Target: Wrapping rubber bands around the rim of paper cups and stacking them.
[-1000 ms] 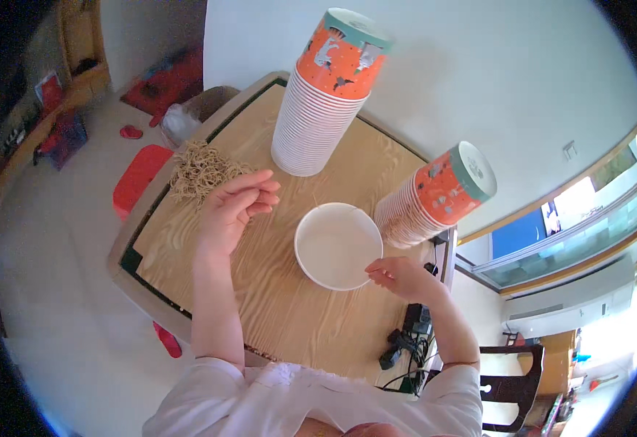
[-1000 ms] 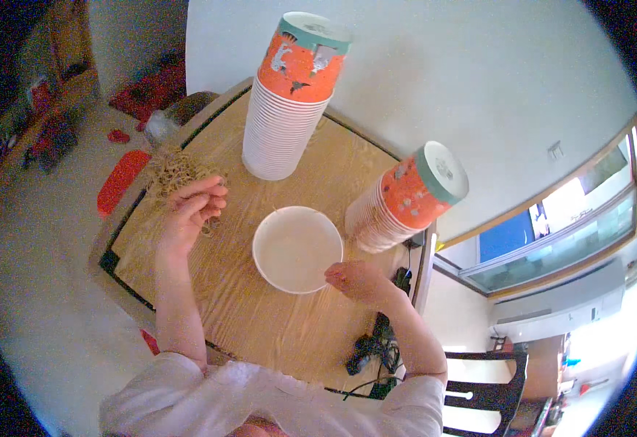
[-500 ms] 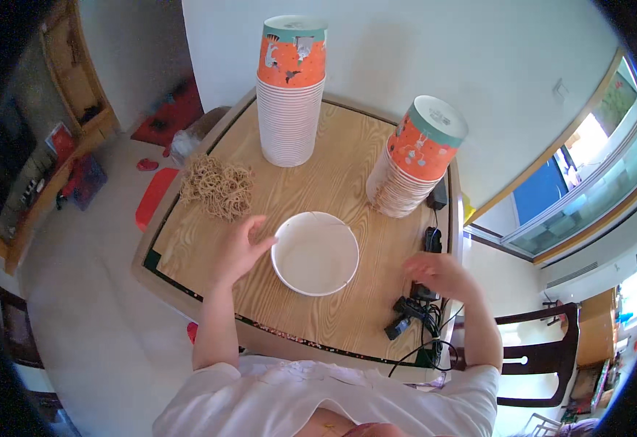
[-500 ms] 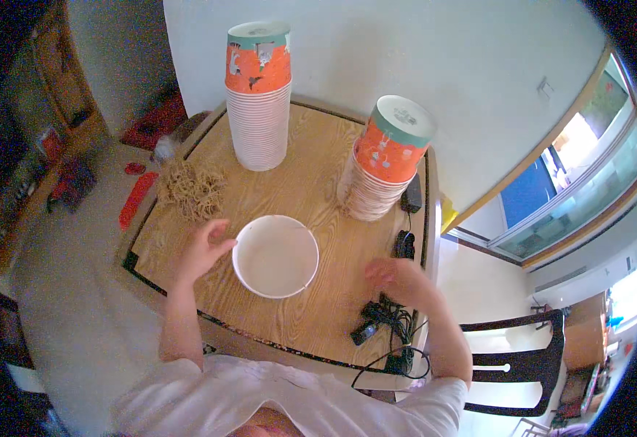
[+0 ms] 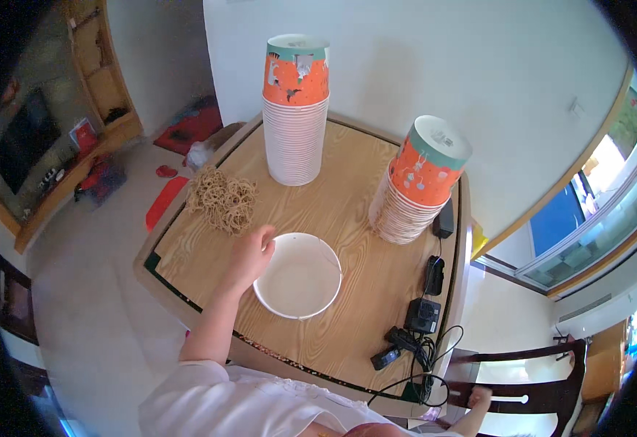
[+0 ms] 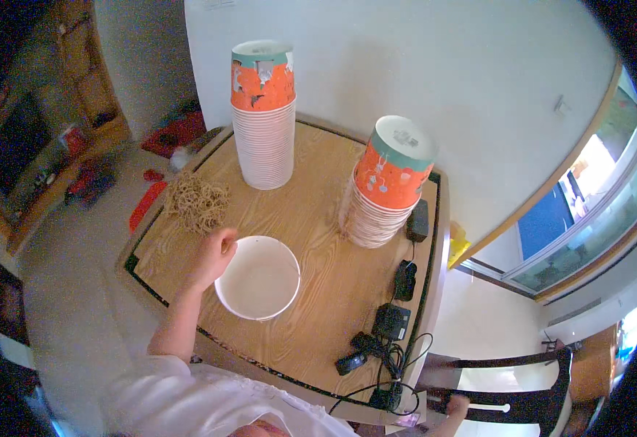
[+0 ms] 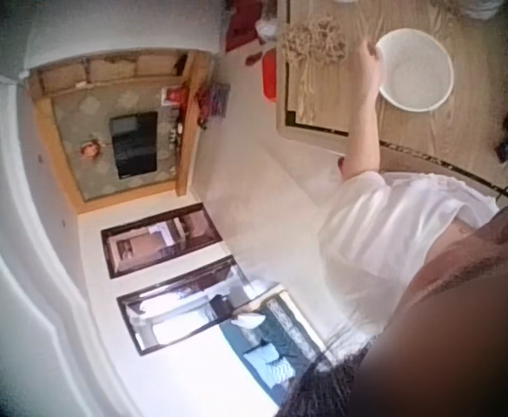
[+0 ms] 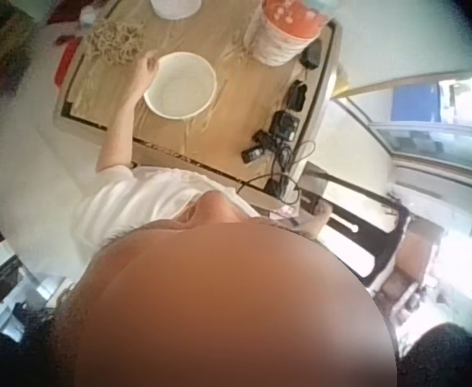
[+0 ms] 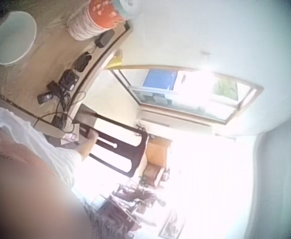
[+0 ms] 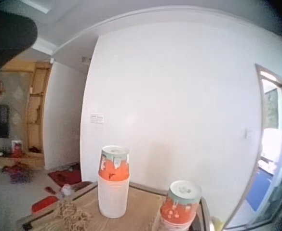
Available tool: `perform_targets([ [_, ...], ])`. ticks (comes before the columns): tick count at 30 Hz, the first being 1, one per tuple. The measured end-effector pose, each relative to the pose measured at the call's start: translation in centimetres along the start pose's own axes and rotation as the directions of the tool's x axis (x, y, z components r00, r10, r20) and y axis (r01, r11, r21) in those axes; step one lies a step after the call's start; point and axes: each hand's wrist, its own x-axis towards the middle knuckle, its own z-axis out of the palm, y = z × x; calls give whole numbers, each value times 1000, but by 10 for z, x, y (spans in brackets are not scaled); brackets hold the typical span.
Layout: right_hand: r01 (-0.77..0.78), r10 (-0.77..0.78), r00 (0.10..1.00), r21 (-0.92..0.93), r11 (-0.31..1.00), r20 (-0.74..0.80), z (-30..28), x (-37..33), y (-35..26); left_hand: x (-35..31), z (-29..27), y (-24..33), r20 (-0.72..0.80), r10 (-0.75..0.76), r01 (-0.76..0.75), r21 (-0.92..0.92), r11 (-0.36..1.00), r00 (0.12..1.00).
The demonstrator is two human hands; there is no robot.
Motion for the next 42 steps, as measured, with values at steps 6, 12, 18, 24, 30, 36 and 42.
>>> perform_targets([
  [6, -16, 21, 999, 108, 994, -37, 18, 23, -15, 8, 22, 22, 268, 175, -87, -311, 946, 947],
  [12, -65, 86, 994, 273, 960, -66, 63, 36, -36, 27, 20, 64, 873, -229, 798, -251, 548, 431],
  [18, -126, 179, 980, 435, 892, -82, 96, 37, -61, 27, 40, 62, 861, -296, 866, -273, 419, 415],
  [24, -191, 286, 955, 562, 805, -84, 113, 30, -73, 23, 43, 48, 826, -260, 822, -356, 445, 499],
  [30, -244, 389, 918, 669, 702, -73, 122, 26, -83, 26, 11, 73, 666, -254, 655, -462, 598, 701],
  [36, -277, 495, 867, 765, 581, -63, 131, 32, -87, 33, -16, 84, 590, -235, 570, -480, 667, 773],
  [42, -299, 593, 804, 841, 451, -32, 137, 28, -88, 36, -27, 75, 499, -314, 562, -489, 667, 808],
])
